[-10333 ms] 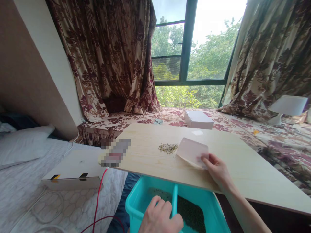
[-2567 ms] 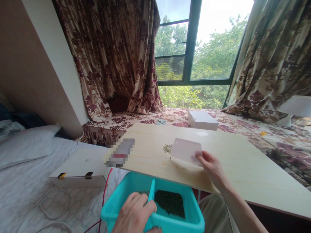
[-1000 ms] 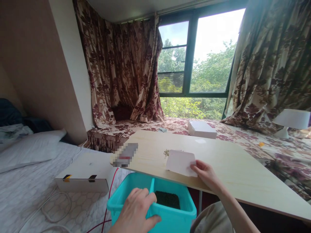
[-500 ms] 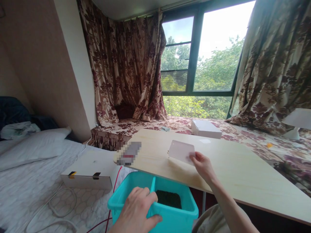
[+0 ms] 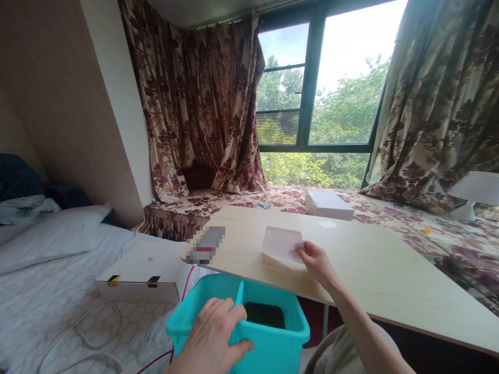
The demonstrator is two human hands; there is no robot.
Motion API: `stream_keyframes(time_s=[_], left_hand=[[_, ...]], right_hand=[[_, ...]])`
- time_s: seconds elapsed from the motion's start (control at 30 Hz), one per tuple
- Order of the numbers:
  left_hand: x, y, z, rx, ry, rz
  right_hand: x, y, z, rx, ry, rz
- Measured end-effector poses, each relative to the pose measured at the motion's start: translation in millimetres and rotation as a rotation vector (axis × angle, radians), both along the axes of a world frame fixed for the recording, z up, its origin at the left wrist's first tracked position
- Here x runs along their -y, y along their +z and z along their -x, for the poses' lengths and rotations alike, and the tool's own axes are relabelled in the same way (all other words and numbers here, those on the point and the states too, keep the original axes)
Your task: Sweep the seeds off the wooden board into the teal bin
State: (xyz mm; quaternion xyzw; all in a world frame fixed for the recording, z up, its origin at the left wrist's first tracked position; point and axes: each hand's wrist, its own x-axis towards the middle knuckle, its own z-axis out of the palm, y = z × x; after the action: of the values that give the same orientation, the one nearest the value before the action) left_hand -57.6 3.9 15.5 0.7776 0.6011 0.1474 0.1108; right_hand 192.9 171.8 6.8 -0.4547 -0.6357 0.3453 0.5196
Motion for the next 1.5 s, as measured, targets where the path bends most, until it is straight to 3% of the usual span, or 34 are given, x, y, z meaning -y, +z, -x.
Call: stream_keyframes(time_s=[0.2,0.27,0.4,0.5,0.67,0.77,1.03,1.2,1.5], left_hand=[[2.2,-0.6,2.6,0.002,0.000,0.016],[3.1,-1.0,0.7,0.003,-0.005,0.019],[-3.0,-7.8,-12.1,-0.013,-0.077,-0.001],[-15.9,-22.5,-31.2,-0.095,-0.219,-0.053],[-33.8,-52.8,-61.0,-0.116,-0.262,-0.165],[-34.5,-60.5,-64.8,-0.081,-0.316,-0.225],[-28.8,-48.8,-55.4,-0.097,-0.391,-0.291],[-26.6,-41.5,-51.9,-0.099,-0.355,-0.236],[-26.5,-45.3,-44.8,-0.080,-0.333,-0.222]], right_hand=[[33.3,8.4,-11.9,0.015,0.221,0.158],[42.1,11.2,-24.6,-0.028,0.225,0.201],[40.8,13.5,-53.5,-0.182,-0.131,0.129],[31.3,14.0,-68.1,-0.228,-0.362,0.106],[21.6,8.8,-71.8,-0.158,-0.407,0.077],[19.2,1.5,-70.0,-0.090,-0.433,0.020],[13.9,-6.3,-70.3,-0.042,-0.477,-0.024],[16.1,-5.6,-70.4,-0.022,-0.425,-0.026],[9.2,-3.2,-56.5,-0.119,-0.260,-0.055]])
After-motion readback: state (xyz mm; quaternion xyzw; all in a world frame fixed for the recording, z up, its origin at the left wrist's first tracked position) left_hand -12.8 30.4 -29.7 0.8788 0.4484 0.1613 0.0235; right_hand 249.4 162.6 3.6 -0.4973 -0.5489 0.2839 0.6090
